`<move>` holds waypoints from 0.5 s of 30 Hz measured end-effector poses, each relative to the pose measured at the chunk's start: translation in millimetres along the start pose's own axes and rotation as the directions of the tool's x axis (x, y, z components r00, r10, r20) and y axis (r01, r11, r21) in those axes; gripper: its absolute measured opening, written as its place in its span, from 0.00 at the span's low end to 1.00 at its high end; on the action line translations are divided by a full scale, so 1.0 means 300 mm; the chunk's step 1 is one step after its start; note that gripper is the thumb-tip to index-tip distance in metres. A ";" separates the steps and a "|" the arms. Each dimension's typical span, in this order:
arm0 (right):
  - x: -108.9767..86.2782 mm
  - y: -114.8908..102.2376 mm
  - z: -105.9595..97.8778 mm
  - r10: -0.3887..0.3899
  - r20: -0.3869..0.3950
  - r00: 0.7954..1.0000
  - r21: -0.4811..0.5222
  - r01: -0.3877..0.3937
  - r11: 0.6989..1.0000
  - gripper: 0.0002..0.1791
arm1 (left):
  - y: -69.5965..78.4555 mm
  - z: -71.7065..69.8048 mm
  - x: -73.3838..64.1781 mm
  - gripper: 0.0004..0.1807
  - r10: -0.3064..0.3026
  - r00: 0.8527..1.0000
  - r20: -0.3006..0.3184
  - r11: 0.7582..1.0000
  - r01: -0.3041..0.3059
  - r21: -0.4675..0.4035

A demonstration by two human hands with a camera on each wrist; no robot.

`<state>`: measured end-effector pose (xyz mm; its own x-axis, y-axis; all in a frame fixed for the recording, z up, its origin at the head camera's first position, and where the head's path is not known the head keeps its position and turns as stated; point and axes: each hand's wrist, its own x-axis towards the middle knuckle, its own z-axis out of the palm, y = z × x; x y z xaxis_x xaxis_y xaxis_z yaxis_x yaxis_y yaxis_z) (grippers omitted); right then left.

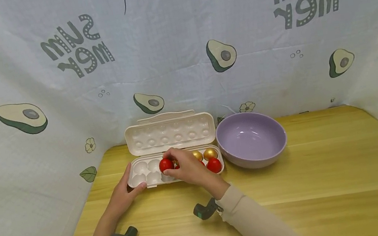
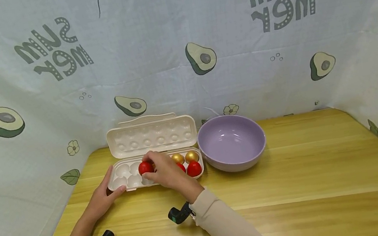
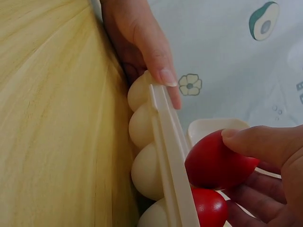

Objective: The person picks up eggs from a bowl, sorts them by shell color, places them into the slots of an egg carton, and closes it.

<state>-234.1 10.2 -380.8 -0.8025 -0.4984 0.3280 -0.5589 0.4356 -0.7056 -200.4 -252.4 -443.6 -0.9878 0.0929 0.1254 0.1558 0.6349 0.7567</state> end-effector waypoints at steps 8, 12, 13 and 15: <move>-0.004 -0.002 0.006 -0.001 0.015 1.000 -0.019 0.002 1.000 0.19 | 0.002 0.000 -0.001 0.51 -0.001 1.000 0.006 1.000 0.001 -0.001; -0.005 -0.002 0.011 -0.005 0.019 1.000 -0.037 0.006 0.999 0.19 | 0.003 -0.001 -0.001 0.51 -0.005 1.000 0.006 1.000 0.005 -0.005; -0.005 -0.002 0.013 -0.007 0.021 1.000 -0.041 0.007 0.999 0.19 | 0.004 -0.001 -0.001 0.51 -0.008 1.000 0.006 1.000 0.008 -0.003; -0.005 -0.002 0.016 -0.008 0.024 1.000 -0.047 0.009 0.999 0.20 | 0.005 -0.001 -0.001 0.51 -0.011 1.000 0.007 1.000 0.011 0.000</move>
<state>-231.5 7.1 -384.1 -0.7927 -0.5198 0.3185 -0.5755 0.4659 -0.6721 -199.9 -251.8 -442.2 -0.9894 0.0912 0.1132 0.1453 0.6360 0.7579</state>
